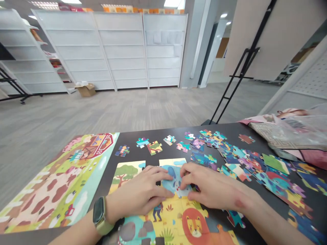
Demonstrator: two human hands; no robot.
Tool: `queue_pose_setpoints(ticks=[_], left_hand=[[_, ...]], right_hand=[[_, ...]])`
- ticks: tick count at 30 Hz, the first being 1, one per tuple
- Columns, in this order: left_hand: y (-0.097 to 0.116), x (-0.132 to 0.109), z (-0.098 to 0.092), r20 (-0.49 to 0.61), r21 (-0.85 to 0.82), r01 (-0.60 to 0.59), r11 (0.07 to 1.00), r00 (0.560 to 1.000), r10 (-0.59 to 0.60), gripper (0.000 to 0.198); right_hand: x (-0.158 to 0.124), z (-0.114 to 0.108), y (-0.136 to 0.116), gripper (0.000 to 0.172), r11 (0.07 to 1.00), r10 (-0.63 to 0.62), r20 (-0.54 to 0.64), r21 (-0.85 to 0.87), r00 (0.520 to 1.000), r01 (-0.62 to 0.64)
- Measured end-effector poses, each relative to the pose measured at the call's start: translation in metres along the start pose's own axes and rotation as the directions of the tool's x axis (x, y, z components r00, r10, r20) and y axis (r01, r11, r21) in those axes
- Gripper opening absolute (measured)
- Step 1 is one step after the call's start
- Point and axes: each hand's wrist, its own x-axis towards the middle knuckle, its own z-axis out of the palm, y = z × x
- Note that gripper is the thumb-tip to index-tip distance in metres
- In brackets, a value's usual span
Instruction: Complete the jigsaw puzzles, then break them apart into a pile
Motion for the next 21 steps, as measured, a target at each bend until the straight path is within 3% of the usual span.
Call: queue_pose_setpoints(ticks=[3, 7, 10, 13, 16, 18, 21], left_hand=[[0.003, 0.0, -0.001, 0.033, -0.009, 0.026, 1.0, 0.999, -0.025, 0.025], [0.007, 0.0, -0.005, 0.067, -0.047, 0.052, 0.998, 0.997, -0.049, 0.047], [0.007, 0.0, -0.006, 0.066, -0.051, 0.071, 0.996, 0.996, -0.068, 0.046], [0.003, 0.003, -0.005, 0.051, -0.051, 0.081, 0.995, 0.996, -0.078, 0.048], [0.0, 0.006, -0.013, 0.041, -0.052, 0.07, 0.996, 0.997, -0.068, 0.049], [0.006, -0.002, -0.031, -0.014, -0.07, 0.094, 0.993, 0.995, -0.095, 0.041], [0.04, -0.038, -0.07, -0.276, -0.026, 0.219, 0.975, 0.936, -0.218, 0.027]], right_hand=[[0.001, 0.0, 0.001, 0.026, 0.999, 0.052, -0.005, -0.009, 0.999, -0.052], [0.004, 0.0, 0.006, 0.035, 0.99, 0.138, -0.053, -0.019, 0.989, -0.139], [0.006, 0.0, 0.009, 0.04, 0.984, 0.174, -0.108, -0.022, 0.979, -0.178], [0.009, 0.0, 0.012, 0.042, 0.988, 0.14, -0.143, -0.04, 0.98, -0.147], [0.01, -0.001, 0.02, 0.023, 0.994, 0.047, -0.188, -0.085, 0.981, -0.064], [0.012, -0.001, 0.026, 0.014, 0.993, -0.005, -0.237, -0.115, 0.972, -0.023], [0.015, 0.0, 0.034, 0.016, 0.993, -0.062, -0.309, -0.112, 0.949, 0.028]])
